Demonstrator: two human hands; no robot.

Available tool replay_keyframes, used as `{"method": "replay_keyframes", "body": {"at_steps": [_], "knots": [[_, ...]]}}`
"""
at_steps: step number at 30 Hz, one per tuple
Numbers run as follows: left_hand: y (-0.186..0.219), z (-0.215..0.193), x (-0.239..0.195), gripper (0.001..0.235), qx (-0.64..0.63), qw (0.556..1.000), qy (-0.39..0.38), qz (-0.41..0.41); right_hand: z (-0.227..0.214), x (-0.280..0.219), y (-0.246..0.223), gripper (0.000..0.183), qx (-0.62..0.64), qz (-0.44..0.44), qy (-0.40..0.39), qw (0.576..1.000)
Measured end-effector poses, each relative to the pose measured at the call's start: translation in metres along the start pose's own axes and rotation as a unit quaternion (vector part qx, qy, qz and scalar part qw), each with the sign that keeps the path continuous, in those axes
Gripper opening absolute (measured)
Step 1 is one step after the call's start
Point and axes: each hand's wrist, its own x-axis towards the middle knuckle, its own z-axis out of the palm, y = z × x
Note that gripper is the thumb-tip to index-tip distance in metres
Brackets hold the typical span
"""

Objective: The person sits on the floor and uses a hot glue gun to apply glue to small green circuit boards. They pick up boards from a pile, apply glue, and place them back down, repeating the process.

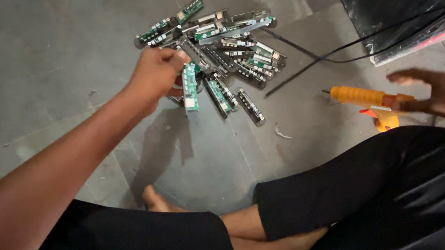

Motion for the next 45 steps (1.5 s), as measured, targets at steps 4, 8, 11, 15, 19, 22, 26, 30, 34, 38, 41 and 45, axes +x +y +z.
{"method": "replay_keyframes", "body": {"at_steps": [4, 8, 11, 15, 19, 22, 26, 30, 34, 38, 41, 45], "knots": [[-0.013, -0.009, 0.010, 0.026, -0.006, 1.000, 0.006, -0.004, -0.017, 0.022, -0.068, 0.038, 0.205, 0.006, 0.101, 0.973], [-0.029, -0.011, 0.012, 0.026, 0.022, 1.000, 0.008, -0.012, 0.027, 0.084, -0.167, 0.040, 0.345, -0.118, 0.028, 0.931], [-0.034, -0.007, 0.014, 0.026, 0.036, 0.999, 0.012, -0.006, 0.082, 0.109, -0.225, 0.041, 0.203, -0.007, -0.007, 0.979], [-0.046, 0.000, 0.011, 0.027, 0.023, 1.000, 0.007, -0.014, 0.119, 0.117, -0.231, 0.027, 0.196, 0.015, 0.054, 0.979], [-0.050, 0.011, 0.012, 0.027, -0.005, 0.999, -0.017, -0.031, 0.117, 0.123, -0.203, 0.027, 0.557, 0.031, -0.056, 0.828], [-0.048, 0.016, 0.008, 0.027, -0.006, 0.999, -0.030, -0.035, 0.111, 0.123, -0.201, 0.025, 0.647, 0.072, -0.091, 0.753], [-0.046, 0.017, 0.000, 0.027, -0.027, 0.998, -0.049, -0.038, 0.106, 0.118, -0.215, 0.027, 0.699, 0.069, -0.114, 0.702], [-0.034, 0.020, -0.005, 0.022, -0.109, 0.990, -0.075, -0.050, 0.094, 0.113, -0.227, 0.026, 0.707, 0.051, -0.094, 0.699], [-0.015, 0.031, -0.013, 0.029, -0.104, 0.987, -0.064, -0.101, 0.081, 0.106, -0.237, 0.026, 0.707, -0.011, -0.070, 0.703], [0.005, 0.040, -0.028, 0.034, -0.041, 0.994, -0.101, 0.004, 0.068, 0.097, -0.250, 0.025, 0.715, -0.050, -0.067, 0.694], [0.022, 0.036, -0.034, 0.040, -0.027, 0.986, -0.138, 0.089, 0.054, 0.089, -0.258, 0.025, 0.731, -0.082, -0.066, 0.674], [0.044, 0.028, -0.043, 0.040, -0.009, 0.971, -0.169, 0.166, 0.031, 0.075, -0.261, 0.024, 0.747, -0.138, -0.070, 0.646]]}}
